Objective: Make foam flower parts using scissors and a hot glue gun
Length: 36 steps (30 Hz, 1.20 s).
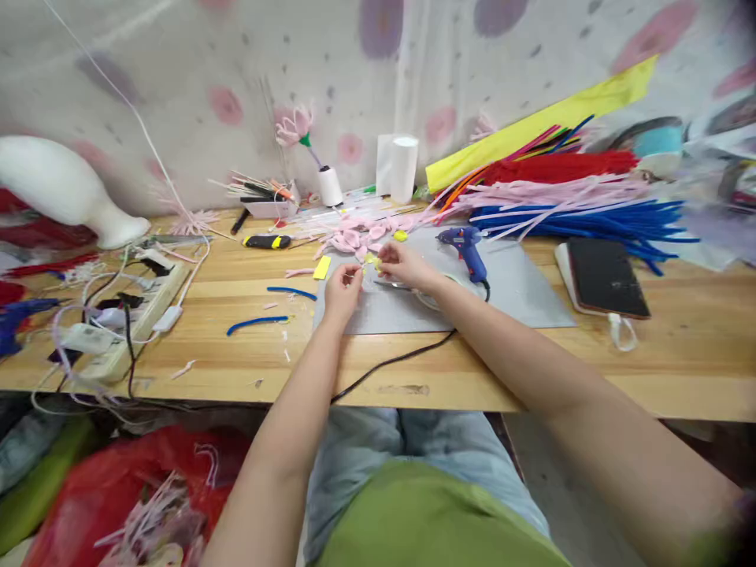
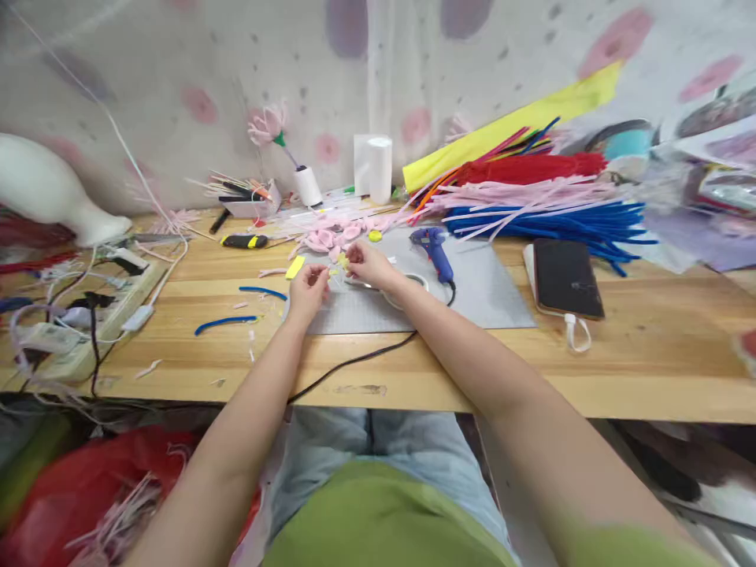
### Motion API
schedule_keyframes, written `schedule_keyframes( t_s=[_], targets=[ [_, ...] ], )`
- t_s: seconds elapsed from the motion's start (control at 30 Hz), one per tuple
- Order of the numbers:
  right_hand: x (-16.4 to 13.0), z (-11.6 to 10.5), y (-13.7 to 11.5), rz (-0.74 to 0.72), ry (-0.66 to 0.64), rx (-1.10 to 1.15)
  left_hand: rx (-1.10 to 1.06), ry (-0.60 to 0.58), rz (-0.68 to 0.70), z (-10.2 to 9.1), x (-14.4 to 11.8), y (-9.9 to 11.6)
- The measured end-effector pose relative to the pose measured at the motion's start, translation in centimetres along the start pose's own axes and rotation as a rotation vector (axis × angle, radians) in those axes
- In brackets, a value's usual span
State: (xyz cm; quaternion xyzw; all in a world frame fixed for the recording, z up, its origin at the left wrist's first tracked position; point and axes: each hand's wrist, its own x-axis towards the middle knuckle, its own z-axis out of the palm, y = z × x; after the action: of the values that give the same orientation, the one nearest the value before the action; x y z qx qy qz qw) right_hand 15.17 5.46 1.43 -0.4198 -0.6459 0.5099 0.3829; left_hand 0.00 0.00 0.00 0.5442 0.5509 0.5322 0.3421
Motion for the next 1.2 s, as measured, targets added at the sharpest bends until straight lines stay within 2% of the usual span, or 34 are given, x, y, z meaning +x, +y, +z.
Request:
schedule_keyframes(
  t_s=[0.23,0.5,0.7,0.97,1.2],
  targets=[
    [-2.1,-0.7,1.3,-0.114,0.006,-0.168,0.192,-0.146,0.048,0.7,-0.6,0.0],
    [-2.8,-0.2,1.0,-0.160,0.013,-0.266,0.257,-0.136,0.045,0.6,-0.6,-0.3],
    [-2.7,0.1,1.1,-0.153,0.005,-0.179,0.220,-0.127,-0.001,0.7,-0.5,-0.3],
    [-2.5,0.2,1.0,-0.072,-0.029,0.004,0.112,-0.126,-0.059,0.8,-0.2,-0.6],
    [-2.3,0.2,1.0,-0.047,-0.037,0.046,0.022,-0.095,-0.106,0.9,-0.1,-0.2]
  ],
)
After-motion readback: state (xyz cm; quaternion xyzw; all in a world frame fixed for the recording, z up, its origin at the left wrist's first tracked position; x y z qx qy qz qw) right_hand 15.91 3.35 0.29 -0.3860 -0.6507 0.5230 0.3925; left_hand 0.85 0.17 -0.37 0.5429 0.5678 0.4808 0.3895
